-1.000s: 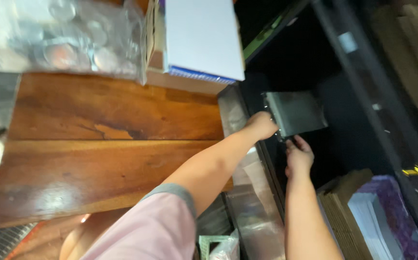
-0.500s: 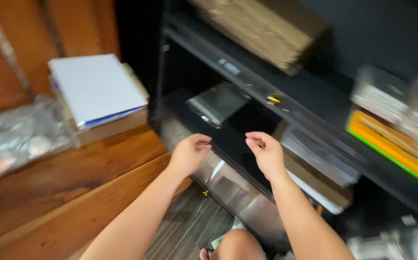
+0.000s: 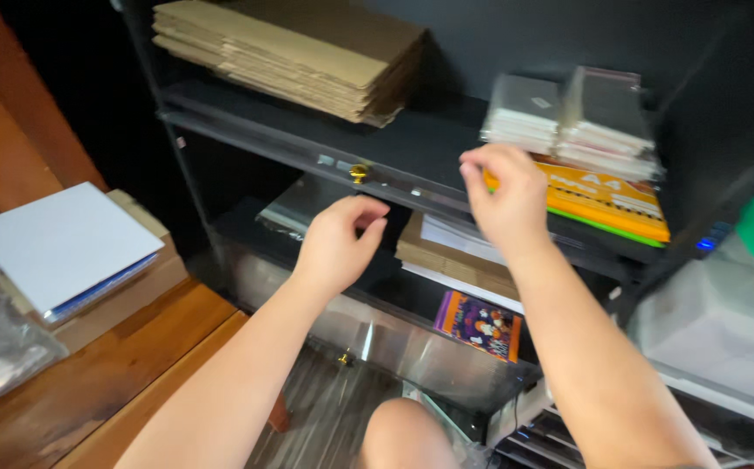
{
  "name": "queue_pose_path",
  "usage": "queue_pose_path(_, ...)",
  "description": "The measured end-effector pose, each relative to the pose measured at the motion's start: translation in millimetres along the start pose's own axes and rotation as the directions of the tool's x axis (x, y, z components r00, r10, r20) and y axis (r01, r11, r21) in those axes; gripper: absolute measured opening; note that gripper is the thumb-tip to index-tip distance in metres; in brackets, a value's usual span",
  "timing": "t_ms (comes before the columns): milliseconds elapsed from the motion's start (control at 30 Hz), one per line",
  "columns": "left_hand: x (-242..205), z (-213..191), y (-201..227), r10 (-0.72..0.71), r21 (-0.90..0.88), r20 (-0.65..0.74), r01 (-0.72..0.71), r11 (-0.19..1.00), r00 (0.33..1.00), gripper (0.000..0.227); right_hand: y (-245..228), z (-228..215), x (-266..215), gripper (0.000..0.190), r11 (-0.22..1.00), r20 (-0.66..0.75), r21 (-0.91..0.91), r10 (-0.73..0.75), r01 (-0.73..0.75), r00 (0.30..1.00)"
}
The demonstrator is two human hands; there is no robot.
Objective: The person organizes flat cardboard pieces and plastic-wrapped items on a black metal shelf. They repeatedly pick up and place cardboard pieces, then handle plastic-wrapped items, arranging them on the shelf.
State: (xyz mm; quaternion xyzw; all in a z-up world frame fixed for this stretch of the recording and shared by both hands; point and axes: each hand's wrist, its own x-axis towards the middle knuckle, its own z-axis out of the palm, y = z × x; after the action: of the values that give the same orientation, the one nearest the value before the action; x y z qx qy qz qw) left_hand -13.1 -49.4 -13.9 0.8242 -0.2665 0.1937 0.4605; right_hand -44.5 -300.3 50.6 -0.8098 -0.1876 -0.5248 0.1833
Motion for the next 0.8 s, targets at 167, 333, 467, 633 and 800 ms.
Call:
queue_pose_path(167, 41.6, 35.5, 74.7, 0.243, 0.058, 0.050, -0.245, 0.968, 0.969, 0.015, 44.7, -30.2, 20.4, 0.016, 0.971, -0.040, -0.233, 0.054, -0.062, 0.998)
queue_pose_path(333, 80.5, 85.3, 119.3, 0.330, 0.077, 0.044, -0.332, 0.940, 0.943, 0.019, 56.4, -30.6, 40.3, 0.025, 0.881, 0.047, -0.472, 0.060, -0.031, 0.997)
queue_pose_path(467, 113.8, 114.6, 133.4, 0.209, 0.101, 0.007, -0.209, 0.973, 0.978, 0.036, 65.0, -20.4, 56.5, 0.030, 0.773, 0.167, -0.634, 0.123, 0.011, 0.978)
queue_pose_path(633, 124.1, 116.8, 148.1, 0.100, -0.014, -0.013, -0.100, 0.995, 0.995, 0.052, 68.6, -13.6, 60.2, 0.040, 0.759, 0.262, -0.645, 0.110, 0.089, 0.959)
queue_pose_path(800, 128.3, 123.2, 135.0, 0.063, -0.021, 0.116, -0.061, 0.998, 0.991, 0.066, 73.8, -9.2, 52.1, 0.051, 0.744, 0.279, -0.667, 0.278, -0.022, 0.919)
